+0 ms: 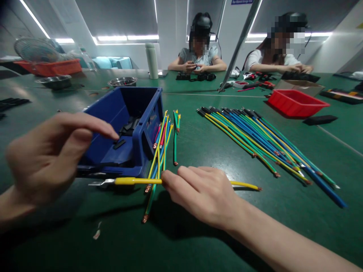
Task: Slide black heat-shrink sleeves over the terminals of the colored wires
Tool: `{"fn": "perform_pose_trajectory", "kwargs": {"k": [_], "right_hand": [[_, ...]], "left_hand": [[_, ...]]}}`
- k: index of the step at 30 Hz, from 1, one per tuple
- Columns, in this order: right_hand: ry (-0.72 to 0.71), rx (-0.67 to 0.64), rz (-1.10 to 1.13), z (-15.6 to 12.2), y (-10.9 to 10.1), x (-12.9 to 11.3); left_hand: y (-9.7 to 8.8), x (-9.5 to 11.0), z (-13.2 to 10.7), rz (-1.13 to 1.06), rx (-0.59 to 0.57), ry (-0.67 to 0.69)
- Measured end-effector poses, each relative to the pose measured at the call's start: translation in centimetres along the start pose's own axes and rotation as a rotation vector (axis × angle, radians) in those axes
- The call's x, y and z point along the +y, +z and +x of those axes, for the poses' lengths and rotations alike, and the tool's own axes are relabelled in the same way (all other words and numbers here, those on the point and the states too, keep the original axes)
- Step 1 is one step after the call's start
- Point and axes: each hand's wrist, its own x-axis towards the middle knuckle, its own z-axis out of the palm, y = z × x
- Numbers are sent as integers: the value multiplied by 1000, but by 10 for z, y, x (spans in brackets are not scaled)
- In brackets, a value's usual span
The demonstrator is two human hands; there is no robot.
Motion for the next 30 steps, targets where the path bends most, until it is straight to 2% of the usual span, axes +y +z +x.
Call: {"fn": "perform_pose_trajectory", "kwargs": {"k": [1, 2, 3, 8, 12, 19, 30], "right_hand": [[-8, 4, 0, 0, 0, 0], [-17, 9, 0, 1, 1, -1], [-23, 13, 2, 1, 1, -1], [-14, 27, 3, 3, 2, -3], [9, 14, 28, 3, 1, -3], [2, 6, 86, 3, 1, -3], [7, -19, 96, 4, 1, -4]], "left_hand": [[0, -4, 4, 97, -3, -91], [1, -10, 8, 216, -124, -152], [3, -15, 12, 273, -195, -176], [14, -32, 18, 439, -496, -237], [11, -28, 16, 517, -622, -276], [10, -25, 19, 513, -684, -325], [13, -26, 20, 390, -663, -382]]}}
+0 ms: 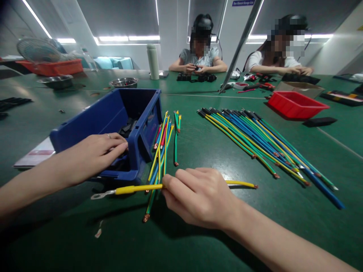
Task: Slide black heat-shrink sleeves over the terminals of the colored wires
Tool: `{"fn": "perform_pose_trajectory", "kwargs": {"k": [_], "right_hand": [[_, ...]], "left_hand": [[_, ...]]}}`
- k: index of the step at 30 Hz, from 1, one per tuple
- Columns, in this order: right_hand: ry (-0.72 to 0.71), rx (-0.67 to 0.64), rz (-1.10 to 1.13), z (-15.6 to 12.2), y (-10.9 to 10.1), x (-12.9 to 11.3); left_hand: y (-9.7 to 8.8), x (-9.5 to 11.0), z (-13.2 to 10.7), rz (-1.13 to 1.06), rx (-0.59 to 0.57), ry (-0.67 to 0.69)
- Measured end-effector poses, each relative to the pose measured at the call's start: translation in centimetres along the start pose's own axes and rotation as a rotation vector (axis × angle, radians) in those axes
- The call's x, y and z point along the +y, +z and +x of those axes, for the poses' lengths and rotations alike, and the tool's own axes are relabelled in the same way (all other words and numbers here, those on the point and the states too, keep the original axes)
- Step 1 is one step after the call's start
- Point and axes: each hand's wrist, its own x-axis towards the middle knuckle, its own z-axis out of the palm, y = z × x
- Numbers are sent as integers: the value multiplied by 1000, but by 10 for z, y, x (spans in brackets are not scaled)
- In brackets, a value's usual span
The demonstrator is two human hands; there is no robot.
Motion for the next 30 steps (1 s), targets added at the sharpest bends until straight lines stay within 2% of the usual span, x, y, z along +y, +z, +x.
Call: {"fn": "perform_pose_trajectory", "kwargs": {"k": [9, 14, 21, 26, 30], "right_hand": [[0, -16, 19, -2, 0, 1], [-3, -14, 28, -2, 1, 1], [-16, 2, 23, -1, 1, 0], [-15, -7, 34, -1, 1, 1], [-17, 2, 35, -1, 2, 2]], "left_hand": [[1, -4, -1, -63, -37, 46], [-3, -7, -2, -109, -42, 143], [-6, -1, -4, -204, -124, 274], [-6, 3, -4, -279, -175, 268], [-7, 3, -6, -346, -168, 278]]}}
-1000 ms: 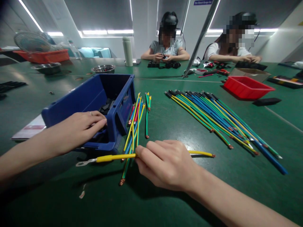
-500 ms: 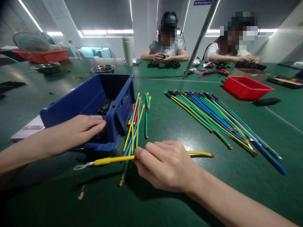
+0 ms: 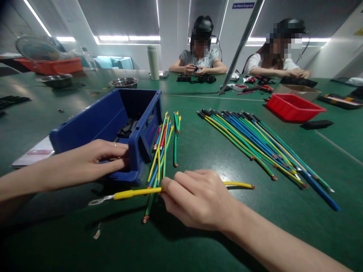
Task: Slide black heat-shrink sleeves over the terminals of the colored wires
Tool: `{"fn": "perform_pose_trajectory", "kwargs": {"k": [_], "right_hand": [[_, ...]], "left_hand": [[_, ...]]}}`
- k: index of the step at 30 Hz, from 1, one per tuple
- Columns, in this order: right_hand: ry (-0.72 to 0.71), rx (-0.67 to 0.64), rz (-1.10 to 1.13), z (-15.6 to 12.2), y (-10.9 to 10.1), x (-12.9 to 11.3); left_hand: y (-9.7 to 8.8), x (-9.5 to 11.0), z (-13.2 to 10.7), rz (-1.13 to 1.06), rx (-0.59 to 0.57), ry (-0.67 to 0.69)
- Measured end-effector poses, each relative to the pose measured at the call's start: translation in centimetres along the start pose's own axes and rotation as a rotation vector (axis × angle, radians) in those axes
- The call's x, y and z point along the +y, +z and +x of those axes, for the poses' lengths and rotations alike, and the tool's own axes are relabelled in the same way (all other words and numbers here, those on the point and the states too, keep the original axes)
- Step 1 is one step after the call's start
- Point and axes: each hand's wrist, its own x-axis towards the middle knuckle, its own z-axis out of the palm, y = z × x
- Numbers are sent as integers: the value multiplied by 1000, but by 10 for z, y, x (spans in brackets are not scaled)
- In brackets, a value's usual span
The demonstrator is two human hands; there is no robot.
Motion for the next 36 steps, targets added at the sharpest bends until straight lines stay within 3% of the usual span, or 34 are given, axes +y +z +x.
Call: {"fn": "perform_pose_trajectory", "kwargs": {"k": [7, 12, 19, 28, 36], "right_hand": [[7, 9, -45, 0, -1, -2], [65, 75, -158, 1, -2, 0], [65, 109, -221, -4, -2, 14], [100, 201, -250, -4, 2, 32], [107, 226, -247, -5, 3, 31]], "left_hand": [[-1, 6, -3, -361, 182, 127], [-2, 5, -4, -477, 233, 213], [-1, 0, -4, -504, 234, 180], [-1, 1, -10, -368, 585, 229], [4, 4, -12, -318, 609, 238]]}}
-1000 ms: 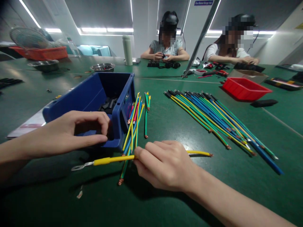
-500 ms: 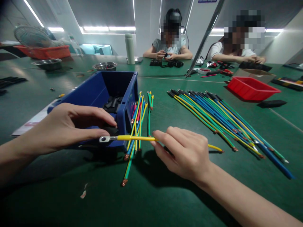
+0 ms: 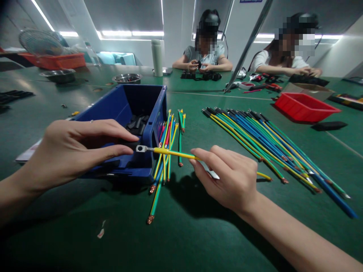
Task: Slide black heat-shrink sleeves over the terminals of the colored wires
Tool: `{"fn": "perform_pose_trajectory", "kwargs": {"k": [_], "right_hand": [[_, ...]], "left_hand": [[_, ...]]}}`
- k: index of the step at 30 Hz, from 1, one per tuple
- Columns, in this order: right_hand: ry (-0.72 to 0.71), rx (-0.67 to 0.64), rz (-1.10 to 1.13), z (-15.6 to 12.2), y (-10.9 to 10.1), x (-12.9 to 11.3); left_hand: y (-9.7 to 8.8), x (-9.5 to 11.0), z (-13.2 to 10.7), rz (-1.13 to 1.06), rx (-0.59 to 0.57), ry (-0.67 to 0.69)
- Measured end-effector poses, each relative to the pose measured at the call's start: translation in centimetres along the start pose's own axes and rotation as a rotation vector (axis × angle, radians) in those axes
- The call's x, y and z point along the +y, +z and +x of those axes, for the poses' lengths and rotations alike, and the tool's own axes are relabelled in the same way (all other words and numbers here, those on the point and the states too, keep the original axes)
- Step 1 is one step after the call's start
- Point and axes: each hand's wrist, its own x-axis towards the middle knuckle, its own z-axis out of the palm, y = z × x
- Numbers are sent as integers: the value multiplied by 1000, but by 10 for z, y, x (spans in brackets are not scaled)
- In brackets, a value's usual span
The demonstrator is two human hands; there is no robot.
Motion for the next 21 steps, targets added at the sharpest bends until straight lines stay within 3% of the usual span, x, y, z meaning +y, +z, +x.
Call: {"fn": "perform_pose_trajectory", "kwargs": {"k": [11, 21], "right_hand": [[22, 16, 6, 1, 1, 0], [7, -24, -18, 4, -2, -4]], "left_hand": [[2, 5, 1, -33, 61, -16], [8, 5, -8, 61, 31, 59]]}}
